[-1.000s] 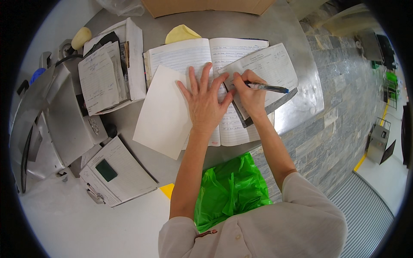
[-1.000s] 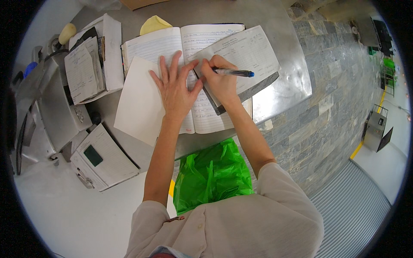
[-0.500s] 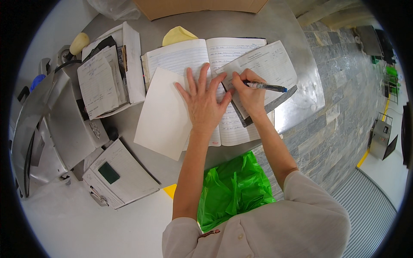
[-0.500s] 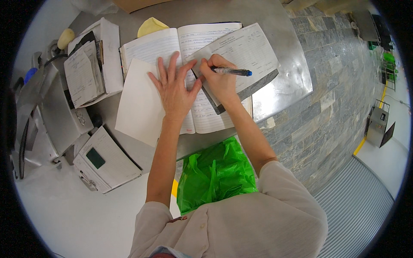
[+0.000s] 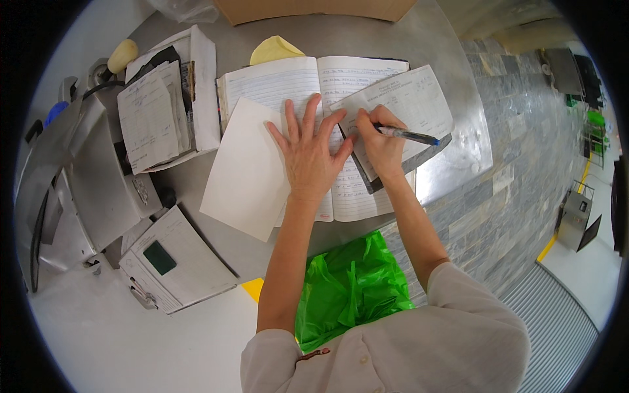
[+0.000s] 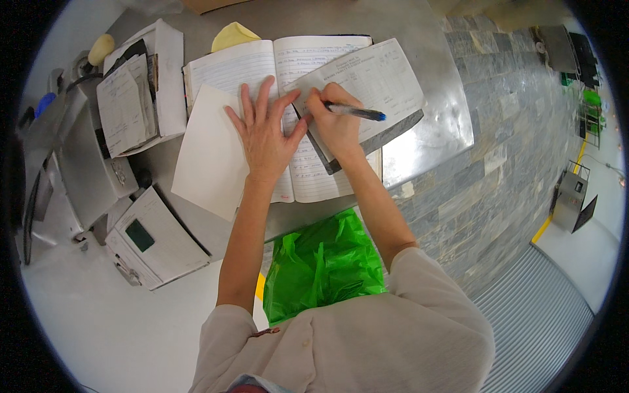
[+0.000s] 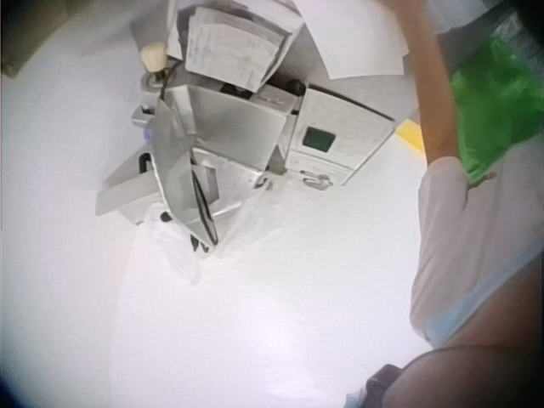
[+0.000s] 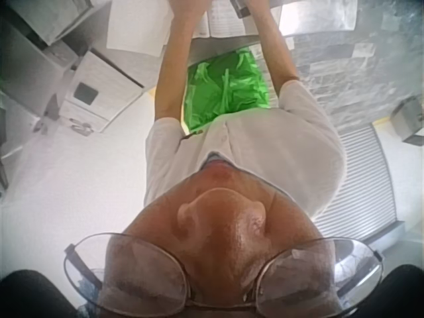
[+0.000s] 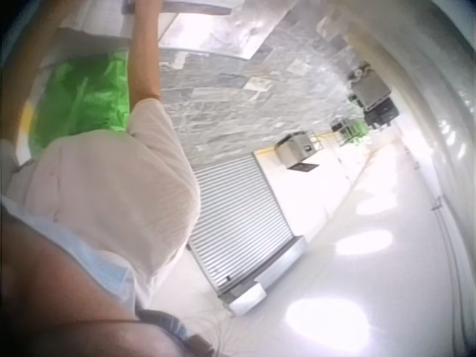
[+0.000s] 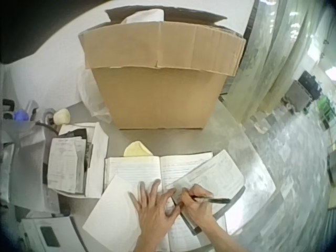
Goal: The person unpacks a cardboard box, then uses a calculator and pen to write on a notepad. They handle a wallet and flip through a book, writing on a document while organizing papers on a cluttered countertop.
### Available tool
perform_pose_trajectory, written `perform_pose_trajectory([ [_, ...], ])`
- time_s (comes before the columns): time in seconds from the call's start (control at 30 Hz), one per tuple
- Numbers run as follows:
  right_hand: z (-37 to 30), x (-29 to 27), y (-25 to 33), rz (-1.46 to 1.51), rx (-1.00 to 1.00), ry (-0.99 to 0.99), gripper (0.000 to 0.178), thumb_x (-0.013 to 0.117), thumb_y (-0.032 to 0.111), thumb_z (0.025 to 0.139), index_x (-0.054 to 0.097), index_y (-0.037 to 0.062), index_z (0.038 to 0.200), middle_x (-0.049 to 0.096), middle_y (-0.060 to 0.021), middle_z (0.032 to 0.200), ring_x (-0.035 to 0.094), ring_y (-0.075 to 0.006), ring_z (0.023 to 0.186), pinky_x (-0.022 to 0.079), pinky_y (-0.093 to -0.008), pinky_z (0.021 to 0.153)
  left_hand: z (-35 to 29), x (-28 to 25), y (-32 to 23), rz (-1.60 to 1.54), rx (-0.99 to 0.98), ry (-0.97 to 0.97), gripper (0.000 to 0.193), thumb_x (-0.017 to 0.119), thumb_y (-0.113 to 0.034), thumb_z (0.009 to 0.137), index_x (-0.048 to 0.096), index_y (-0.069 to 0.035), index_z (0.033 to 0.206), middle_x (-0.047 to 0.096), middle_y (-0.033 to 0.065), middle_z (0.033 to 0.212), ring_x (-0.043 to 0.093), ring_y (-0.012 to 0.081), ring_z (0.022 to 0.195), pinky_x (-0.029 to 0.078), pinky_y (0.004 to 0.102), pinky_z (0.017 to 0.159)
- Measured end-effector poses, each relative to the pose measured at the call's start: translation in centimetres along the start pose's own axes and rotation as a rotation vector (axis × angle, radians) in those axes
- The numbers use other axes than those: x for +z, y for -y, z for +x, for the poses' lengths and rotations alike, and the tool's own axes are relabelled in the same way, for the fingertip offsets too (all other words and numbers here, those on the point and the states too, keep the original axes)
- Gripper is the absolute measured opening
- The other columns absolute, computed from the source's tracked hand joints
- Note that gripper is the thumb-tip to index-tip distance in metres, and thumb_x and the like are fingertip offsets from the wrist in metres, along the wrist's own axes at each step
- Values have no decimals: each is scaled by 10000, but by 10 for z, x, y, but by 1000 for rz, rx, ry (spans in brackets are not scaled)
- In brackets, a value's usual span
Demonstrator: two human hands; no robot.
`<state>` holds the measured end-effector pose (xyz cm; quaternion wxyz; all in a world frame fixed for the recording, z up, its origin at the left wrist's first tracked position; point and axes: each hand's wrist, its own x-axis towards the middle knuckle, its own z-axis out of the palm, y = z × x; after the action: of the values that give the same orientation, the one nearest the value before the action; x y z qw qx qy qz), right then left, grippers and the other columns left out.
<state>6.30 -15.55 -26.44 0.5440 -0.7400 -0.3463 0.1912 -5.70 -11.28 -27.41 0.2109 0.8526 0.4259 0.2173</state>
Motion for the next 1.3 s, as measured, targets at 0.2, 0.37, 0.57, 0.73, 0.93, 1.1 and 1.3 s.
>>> perform_pose_trajectory([
  [0.2,0,2,-2,-3,-16,-24,281,626,41,758,426,8,565,412,-21,504,345,-69,495,304,-253,451,1,-1,0,-1,-3,2,412,678,-363,700,568,-242,1078,349,14,1345,176,392,1300,31,676,975],
  [0.37,1,2,-5,18,-9,-49,293,619,34,760,407,10,558,385,-27,497,332,-79,487,296,-264,443,1,-1,0,-2,1,-3,408,678,-362,700,569,-246,1075,350,11,1343,176,389,1301,35,677,974],
  [0.57,1,3,-9,12,1,-74,292,607,39,770,406,10,560,381,-34,491,329,-85,479,289,-273,434,1,-1,-1,-3,-3,3,410,678,-365,701,567,-249,1078,348,8,1344,171,388,1303,35,679,972],
  [0.73,2,1,-3,50,0,-66,295,606,47,775,408,13,558,390,-13,493,338,-72,493,287,-257,452,0,-1,0,7,-23,26,426,678,-360,701,574,-265,1103,338,14,1368,159,369,1316,4,650,996],
  [0.93,2,-1,-2,164,87,18,277,629,60,769,448,10,565,427,3,506,363,-58,507,305,-244,469,1,-2,-1,-1,-7,5,414,676,-368,702,565,-243,1081,348,6,1344,172,387,1304,49,682,968],
  [1.1,0,0,0,146,65,48,256,630,67,771,487,1,570,499,-14,519,418,-58,500,338,-238,469,1,-2,0,0,-8,11,421,684,-355,694,565,-243,1082,347,6,1344,175,388,1302,53,686,964],
  [1.3,0,1,0,103,60,66,249,634,62,766,495,-1,569,503,-22,508,422,-65,476,341,-237,458,1,-2,-1,-6,-12,24,451,700,-338,669,563,-251,1091,331,-1,1354,163,383,1308,41,687,969],
])
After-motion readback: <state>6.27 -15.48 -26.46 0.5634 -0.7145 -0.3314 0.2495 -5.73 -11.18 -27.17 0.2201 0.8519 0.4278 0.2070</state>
